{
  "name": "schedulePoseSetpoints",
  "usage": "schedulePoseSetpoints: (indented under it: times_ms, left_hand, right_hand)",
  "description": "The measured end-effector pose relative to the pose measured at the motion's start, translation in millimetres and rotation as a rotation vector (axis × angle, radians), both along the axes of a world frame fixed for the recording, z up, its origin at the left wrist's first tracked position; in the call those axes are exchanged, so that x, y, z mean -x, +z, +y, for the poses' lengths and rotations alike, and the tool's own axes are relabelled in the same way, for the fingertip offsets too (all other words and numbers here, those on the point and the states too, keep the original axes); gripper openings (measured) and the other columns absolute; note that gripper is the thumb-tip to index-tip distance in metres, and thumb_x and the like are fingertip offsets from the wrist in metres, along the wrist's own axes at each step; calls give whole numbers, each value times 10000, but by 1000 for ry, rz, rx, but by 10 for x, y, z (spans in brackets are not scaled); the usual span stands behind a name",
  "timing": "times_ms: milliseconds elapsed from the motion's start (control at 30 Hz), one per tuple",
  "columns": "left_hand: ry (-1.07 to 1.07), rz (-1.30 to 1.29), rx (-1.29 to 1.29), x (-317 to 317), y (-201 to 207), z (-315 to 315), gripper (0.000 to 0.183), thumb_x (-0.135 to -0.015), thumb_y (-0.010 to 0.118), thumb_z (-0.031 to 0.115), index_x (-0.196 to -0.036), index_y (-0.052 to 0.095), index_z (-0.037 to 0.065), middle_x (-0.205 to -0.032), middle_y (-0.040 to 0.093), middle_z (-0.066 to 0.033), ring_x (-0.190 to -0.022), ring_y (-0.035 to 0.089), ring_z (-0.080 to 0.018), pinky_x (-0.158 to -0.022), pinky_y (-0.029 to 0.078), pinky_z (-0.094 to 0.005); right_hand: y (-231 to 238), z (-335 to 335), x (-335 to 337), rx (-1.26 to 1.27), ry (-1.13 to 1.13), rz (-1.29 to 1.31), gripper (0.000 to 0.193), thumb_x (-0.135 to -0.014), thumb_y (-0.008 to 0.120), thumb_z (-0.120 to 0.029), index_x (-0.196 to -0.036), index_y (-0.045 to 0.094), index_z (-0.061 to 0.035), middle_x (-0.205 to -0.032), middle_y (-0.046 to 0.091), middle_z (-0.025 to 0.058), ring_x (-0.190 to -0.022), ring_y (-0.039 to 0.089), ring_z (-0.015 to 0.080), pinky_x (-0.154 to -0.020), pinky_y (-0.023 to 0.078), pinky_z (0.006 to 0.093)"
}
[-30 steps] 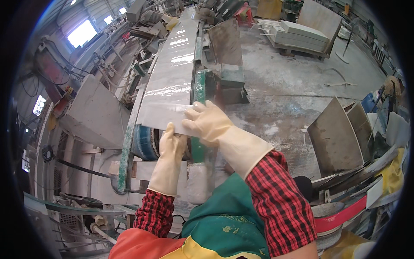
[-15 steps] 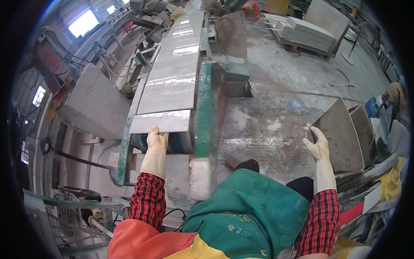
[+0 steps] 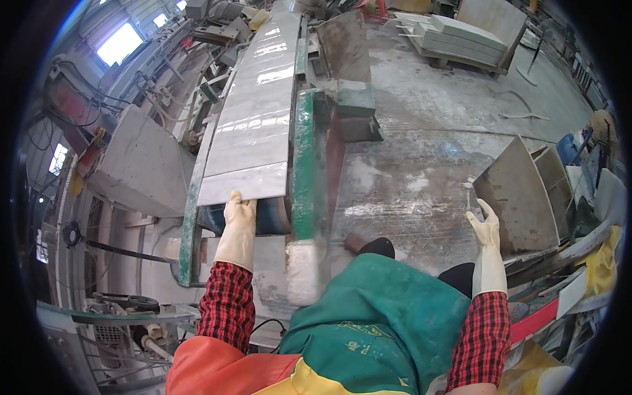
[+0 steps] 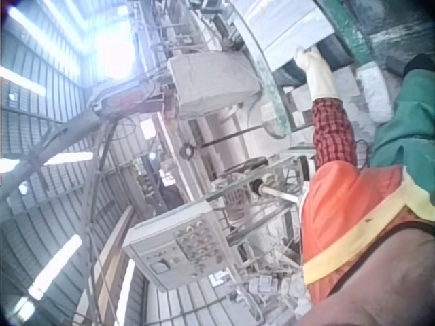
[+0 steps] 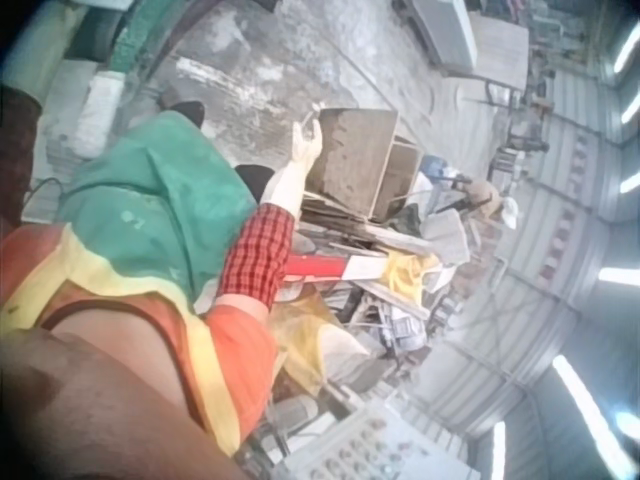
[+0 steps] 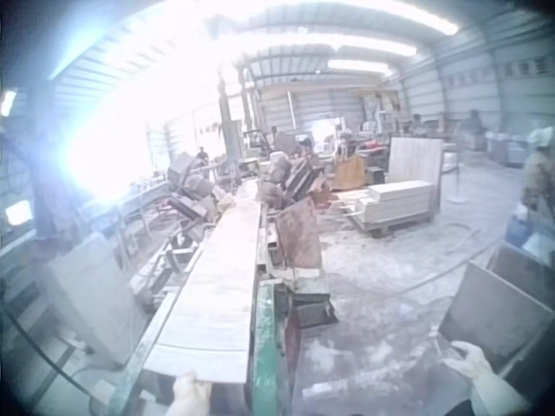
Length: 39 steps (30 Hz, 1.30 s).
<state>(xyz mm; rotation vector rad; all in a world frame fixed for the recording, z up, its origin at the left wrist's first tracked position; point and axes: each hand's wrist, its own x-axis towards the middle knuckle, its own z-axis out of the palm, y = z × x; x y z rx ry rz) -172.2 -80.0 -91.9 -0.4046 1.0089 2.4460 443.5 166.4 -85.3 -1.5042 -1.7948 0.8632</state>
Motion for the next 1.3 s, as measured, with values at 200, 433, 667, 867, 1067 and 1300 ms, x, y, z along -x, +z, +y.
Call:
schedulePoseSetpoints:
  times_ms: [200,433,667,867,1067,1300]
  left_hand:
    - [-28,5,32,29,-2,62,401,-1010,498,0,-1390,379,48,-1366,491,-216,-1192,580,-402,-967,529,-664]
    - [-79,-75,52,197,-59,99,397,-1008,493,-4,-1387,389,59,-1352,510,-214,-1181,586,-414,-957,530,-672]
    - [-75,-2,14,302,-181,-12,405,-1011,491,0,-1396,372,40,-1370,494,-227,-1221,563,-428,-960,524,-681]
    - [-179,89,212,-81,328,98,383,-1020,520,70,-1365,384,-24,-1335,520,-225,-1203,584,-371,-1006,542,-582]
    - [-408,235,524,-64,370,-204,335,-1044,544,279,-1271,556,33,-1193,643,-113,-1120,641,-216,-882,577,-308]
    - [-606,278,613,143,336,-298,331,-1017,589,362,-959,592,36,-730,550,7,-551,490,-65,-467,441,-179]
  right_hand:
    - [-64,18,-26,9,1,-22,614,-795,812,-194,-1348,604,-28,-1283,662,171,-1152,638,231,-992,484,334]
    - [-93,28,-73,9,13,-83,593,-793,814,-212,-1328,625,-41,-1277,668,165,-1163,633,240,-1006,478,339]
    - [-70,-22,-98,-3,26,-65,590,-789,823,-217,-1320,632,-45,-1265,675,166,-1178,629,254,-1019,475,357]
    - [-154,65,-179,29,8,-60,580,-791,822,-216,-1312,637,-39,-1267,673,168,-1175,630,244,-1025,472,349]
    - [-96,19,6,55,54,-22,579,-789,818,-199,-1313,634,-35,-1275,669,163,-1168,633,245,-1018,475,346]
    - [-298,112,-178,17,54,-57,594,-787,812,-235,-1312,632,-24,-1250,680,182,-1151,645,254,-1003,485,350]
